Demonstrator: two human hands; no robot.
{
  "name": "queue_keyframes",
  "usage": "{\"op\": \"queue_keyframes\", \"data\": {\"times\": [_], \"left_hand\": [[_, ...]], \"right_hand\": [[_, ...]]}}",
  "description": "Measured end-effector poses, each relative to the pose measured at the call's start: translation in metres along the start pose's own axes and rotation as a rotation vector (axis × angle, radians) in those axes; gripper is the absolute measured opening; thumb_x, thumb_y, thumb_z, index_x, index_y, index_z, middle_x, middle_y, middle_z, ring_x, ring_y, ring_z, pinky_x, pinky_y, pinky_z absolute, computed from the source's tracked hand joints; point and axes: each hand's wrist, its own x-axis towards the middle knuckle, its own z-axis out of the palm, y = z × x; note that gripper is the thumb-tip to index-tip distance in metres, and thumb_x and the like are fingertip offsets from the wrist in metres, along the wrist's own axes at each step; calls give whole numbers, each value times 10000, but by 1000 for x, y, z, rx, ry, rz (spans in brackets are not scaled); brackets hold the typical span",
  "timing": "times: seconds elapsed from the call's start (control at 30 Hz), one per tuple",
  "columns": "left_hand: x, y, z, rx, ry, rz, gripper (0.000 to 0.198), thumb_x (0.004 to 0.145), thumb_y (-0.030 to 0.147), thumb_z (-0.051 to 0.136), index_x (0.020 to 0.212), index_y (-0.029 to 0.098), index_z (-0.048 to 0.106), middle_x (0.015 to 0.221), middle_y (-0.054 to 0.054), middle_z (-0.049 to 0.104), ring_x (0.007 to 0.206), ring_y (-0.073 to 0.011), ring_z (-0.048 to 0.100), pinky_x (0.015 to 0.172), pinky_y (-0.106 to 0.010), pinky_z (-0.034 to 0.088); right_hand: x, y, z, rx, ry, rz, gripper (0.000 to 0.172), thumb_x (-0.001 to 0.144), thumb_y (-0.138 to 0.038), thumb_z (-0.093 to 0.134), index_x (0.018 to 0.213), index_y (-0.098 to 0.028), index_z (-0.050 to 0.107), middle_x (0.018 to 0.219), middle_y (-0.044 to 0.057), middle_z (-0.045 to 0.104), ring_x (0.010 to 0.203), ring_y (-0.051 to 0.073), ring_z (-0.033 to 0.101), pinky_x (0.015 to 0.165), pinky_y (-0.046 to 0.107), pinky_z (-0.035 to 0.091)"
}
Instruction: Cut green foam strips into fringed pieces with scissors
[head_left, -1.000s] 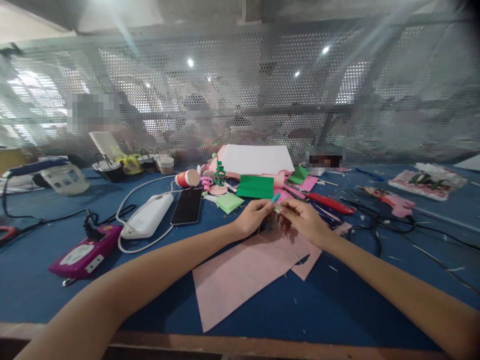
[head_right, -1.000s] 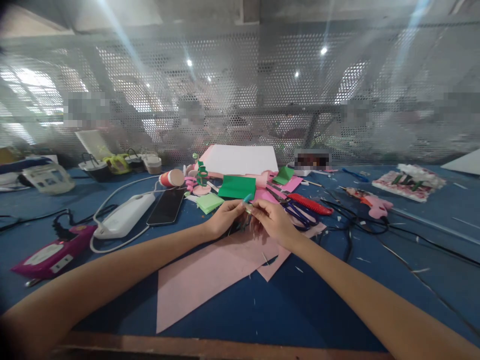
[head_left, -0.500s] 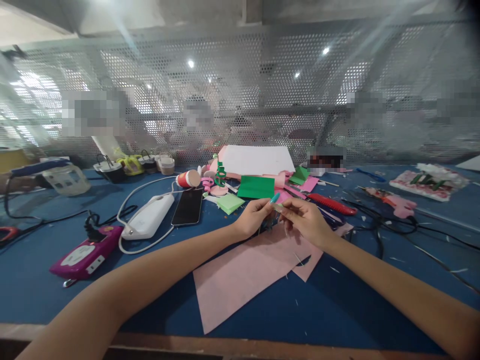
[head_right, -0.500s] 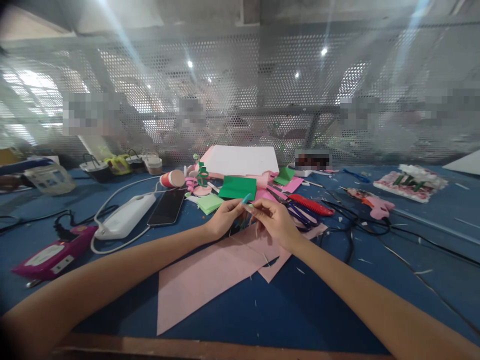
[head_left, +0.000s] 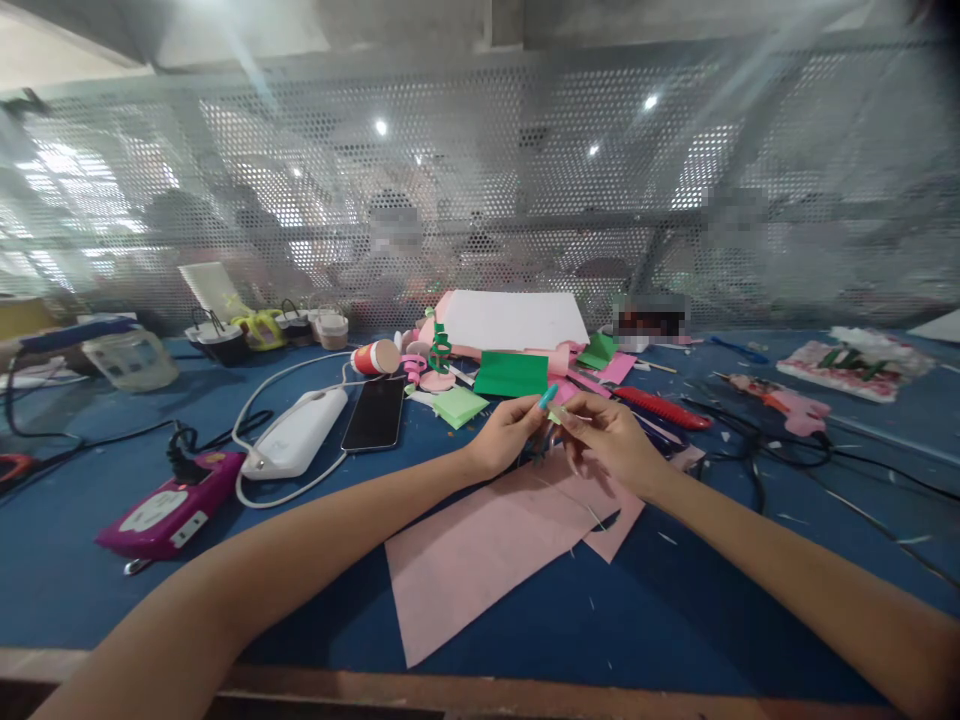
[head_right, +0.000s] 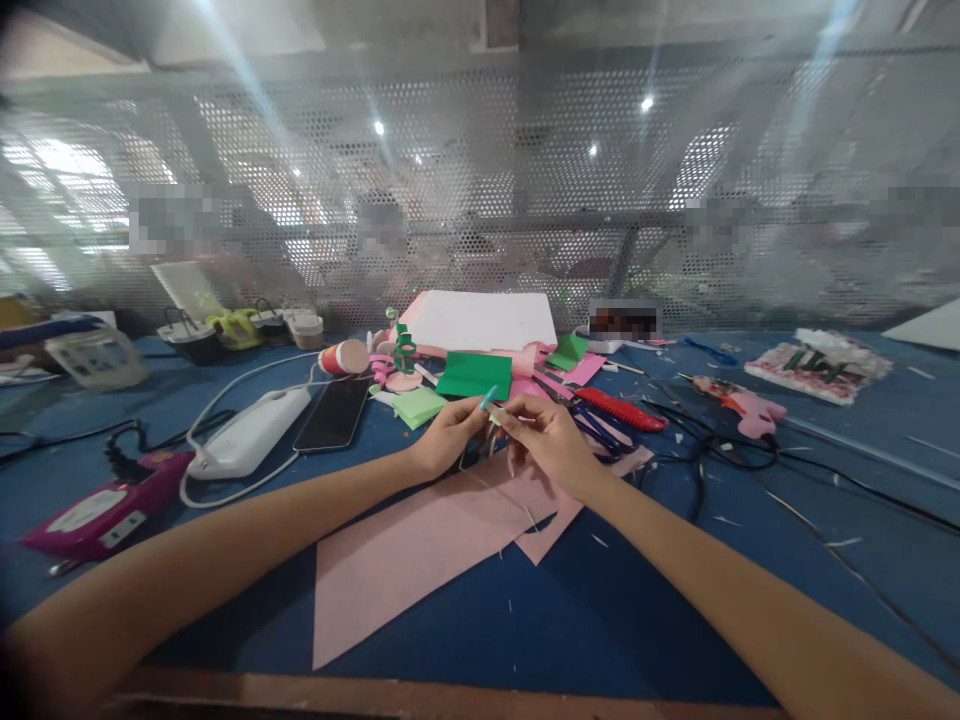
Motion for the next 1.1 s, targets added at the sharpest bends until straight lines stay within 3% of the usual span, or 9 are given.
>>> {"op": "queue_keyframes", "data": {"times": [0.23, 0.47, 0.73, 0.8, 0.93, 1.1], "left_hand": [[1, -1, -3, -100, -61, -15, 466, 711, 569, 573, 619, 119, 495, 587, 12, 470, 545, -75, 425, 546, -222, 346], [-1, 1, -3, -129, -155, -37, 452, 687, 538, 619, 566, 128, 472, 592, 4, 492, 558, -94, 478, 560, -239, 366], [-1, 2, -1, -179, -93, -118, 430, 659, 511, 653, 750, 175, 401, 577, 48, 516, 481, -85, 487, 496, -227, 392], [-1, 2, 0, -154, -65, -117, 419, 673, 507, 639, 743, 177, 390, 559, 56, 498, 476, -80, 476, 487, -218, 382], [-1, 1, 1, -83, -19, -100, 389, 696, 484, 626, 704, 160, 411, 605, 52, 469, 530, -67, 462, 519, -208, 363], [-1, 0, 1, -22, -18, -43, 349, 740, 458, 589, 672, 148, 445, 598, 35, 456, 554, -74, 437, 538, -217, 347]], "right_hand": [[0, 0, 2, 93, -9, 81, 285, 695, -443, 676, 723, -172, 595, 603, -25, 588, 383, 64, 501, 348, 199, 420], [1, 8, 0, 25, -24, 154, 359, 630, -480, 711, 585, -160, 556, 476, -16, 574, 306, 61, 446, 278, 182, 324], [-1, 1, 0, -144, -109, 132, 371, 729, -539, 594, 685, -172, 572, 397, -55, 487, 284, 67, 412, 289, 197, 317], [-2, -1, 0, -175, -149, 154, 371, 777, -538, 540, 720, -172, 561, 384, -58, 476, 289, 60, 399, 304, 190, 309], [-4, 0, 1, -204, -138, 153, 385, 708, -526, 627, 832, -174, 533, 448, -54, 525, 337, 69, 438, 328, 188, 307], [-5, 1, 3, -298, -103, 132, 359, 773, -533, 547, 797, -176, 541, 404, -62, 484, 300, 74, 407, 317, 200, 276]]}}
